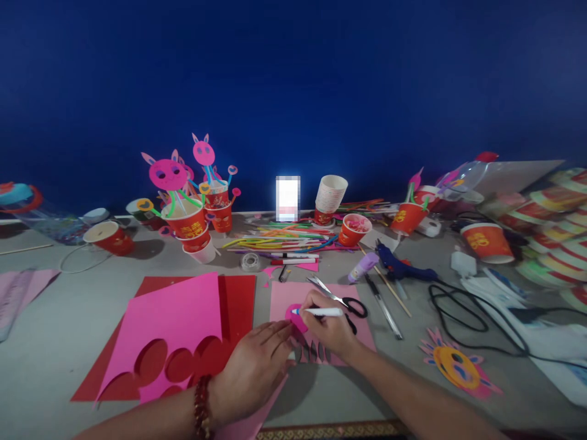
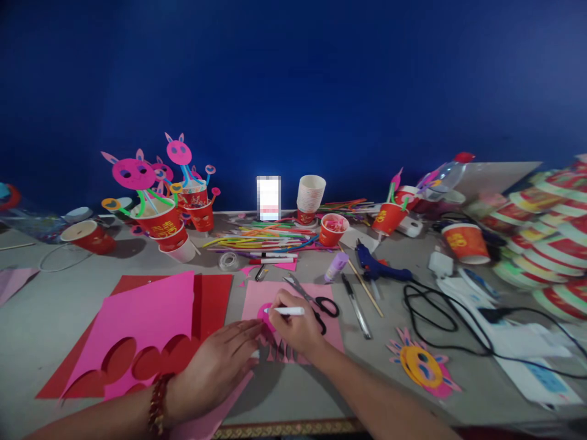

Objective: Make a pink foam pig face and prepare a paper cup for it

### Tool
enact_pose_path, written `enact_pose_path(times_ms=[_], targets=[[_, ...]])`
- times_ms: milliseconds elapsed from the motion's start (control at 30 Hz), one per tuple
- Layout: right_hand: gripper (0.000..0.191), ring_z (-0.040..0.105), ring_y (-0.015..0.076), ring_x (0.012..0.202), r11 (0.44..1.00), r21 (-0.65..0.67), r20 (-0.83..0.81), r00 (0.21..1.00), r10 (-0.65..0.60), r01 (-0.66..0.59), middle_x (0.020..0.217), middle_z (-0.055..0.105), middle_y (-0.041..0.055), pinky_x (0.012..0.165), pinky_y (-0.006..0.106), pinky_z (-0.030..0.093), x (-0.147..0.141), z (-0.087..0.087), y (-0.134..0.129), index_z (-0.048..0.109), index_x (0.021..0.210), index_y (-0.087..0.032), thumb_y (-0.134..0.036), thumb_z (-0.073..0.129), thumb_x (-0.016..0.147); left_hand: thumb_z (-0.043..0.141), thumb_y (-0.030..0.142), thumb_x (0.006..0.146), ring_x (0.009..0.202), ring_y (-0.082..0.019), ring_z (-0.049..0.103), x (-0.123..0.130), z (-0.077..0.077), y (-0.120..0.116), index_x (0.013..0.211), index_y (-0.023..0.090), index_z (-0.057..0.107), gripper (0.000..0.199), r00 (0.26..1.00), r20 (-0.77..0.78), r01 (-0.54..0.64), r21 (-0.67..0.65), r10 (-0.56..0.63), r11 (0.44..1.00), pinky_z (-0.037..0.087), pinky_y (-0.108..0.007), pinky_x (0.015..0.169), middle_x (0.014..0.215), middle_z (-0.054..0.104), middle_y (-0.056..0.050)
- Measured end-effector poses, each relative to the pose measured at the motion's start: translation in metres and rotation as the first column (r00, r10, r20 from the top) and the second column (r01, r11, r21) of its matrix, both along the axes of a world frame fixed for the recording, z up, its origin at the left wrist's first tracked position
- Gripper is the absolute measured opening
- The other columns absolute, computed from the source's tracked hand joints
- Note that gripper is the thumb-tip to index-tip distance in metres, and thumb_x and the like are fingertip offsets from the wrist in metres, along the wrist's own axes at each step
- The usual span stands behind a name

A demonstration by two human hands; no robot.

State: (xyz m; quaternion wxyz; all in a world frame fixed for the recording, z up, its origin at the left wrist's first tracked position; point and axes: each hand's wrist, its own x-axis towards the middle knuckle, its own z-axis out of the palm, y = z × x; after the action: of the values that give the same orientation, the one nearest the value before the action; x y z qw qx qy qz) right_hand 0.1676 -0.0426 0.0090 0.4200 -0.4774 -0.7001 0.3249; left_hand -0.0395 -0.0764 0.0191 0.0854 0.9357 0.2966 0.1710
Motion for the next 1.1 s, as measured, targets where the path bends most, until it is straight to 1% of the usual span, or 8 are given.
enact_pose_path(times_ms=[100,267,600,833,1100], targets=[[0.018,0.044,0.0128,0.055,1.0,0.006,0.02,1.0,0.001,-0.002,0.061,0.048,-0.0043,0.054,0.026,0.033,-0.0001,0.0014,0.0002,0.049,0.067,-0.022,-0.016,0.05,0.084,0.05,0.02,0.094,0.122,-0.024,0.059,0.0009,0.0003,-0.0001,0.112,0.015,0.06,0.021,1.0,0.012,-0.015,-0.003,0.015,1.0,0.051,-0.041,0.104,0.126,0.066,-0.011],[0.017,0.043,0.0128,0.055,1.0,-0.005,0.04,0.999,0.006,-0.005,0.061,0.048,-0.0042,0.053,0.025,0.032,0.001,0.0008,-0.0002,0.048,0.067,-0.022,-0.016,0.05,0.082,0.052,0.02,0.094,0.122,-0.024,0.059,0.0015,0.0035,0.0003,0.113,0.014,0.059,0.021,1.0,-0.002,-0.011,-0.009,0.011,1.0,0.051,-0.041,0.104,0.128,0.065,-0.011],[0.017,0.042,0.0127,0.054,0.999,-0.034,0.023,1.0,0.011,-0.011,0.058,0.047,-0.0047,0.051,0.024,0.032,0.0013,0.0036,-0.0015,0.047,0.065,-0.022,-0.017,0.051,0.081,0.051,0.019,0.094,0.12,-0.024,0.06,0.0015,0.0063,0.0005,0.11,0.014,0.06,0.019,1.0,0.005,-0.005,0.007,0.005,1.0,0.053,-0.041,0.102,0.126,0.066,-0.011],[0.017,0.04,0.0125,0.054,1.0,-0.016,-0.005,1.0,0.006,-0.006,0.059,0.045,-0.0053,0.052,0.025,0.031,0.0008,-0.0019,-0.0014,0.046,0.065,-0.022,-0.015,0.051,0.079,0.051,0.019,0.094,0.12,-0.023,0.06,0.0011,0.0043,-0.0002,0.114,0.016,0.059,0.022,1.0,-0.001,-0.017,0.007,0.017,1.0,0.052,-0.04,0.103,0.127,0.065,-0.01],[0.02,0.038,0.0128,0.053,0.999,-0.03,-0.019,1.0,-0.022,0.021,0.057,0.041,-0.0061,0.05,0.026,0.028,0.0004,-0.0019,-0.0019,0.041,0.064,-0.023,-0.014,0.049,0.079,0.052,0.019,0.093,0.121,-0.024,0.06,0.0004,0.0038,0.0003,0.116,0.015,0.058,0.024,1.0,0.003,-0.007,0.007,0.007,1.0,0.052,-0.041,0.102,0.128,0.065,-0.011]])
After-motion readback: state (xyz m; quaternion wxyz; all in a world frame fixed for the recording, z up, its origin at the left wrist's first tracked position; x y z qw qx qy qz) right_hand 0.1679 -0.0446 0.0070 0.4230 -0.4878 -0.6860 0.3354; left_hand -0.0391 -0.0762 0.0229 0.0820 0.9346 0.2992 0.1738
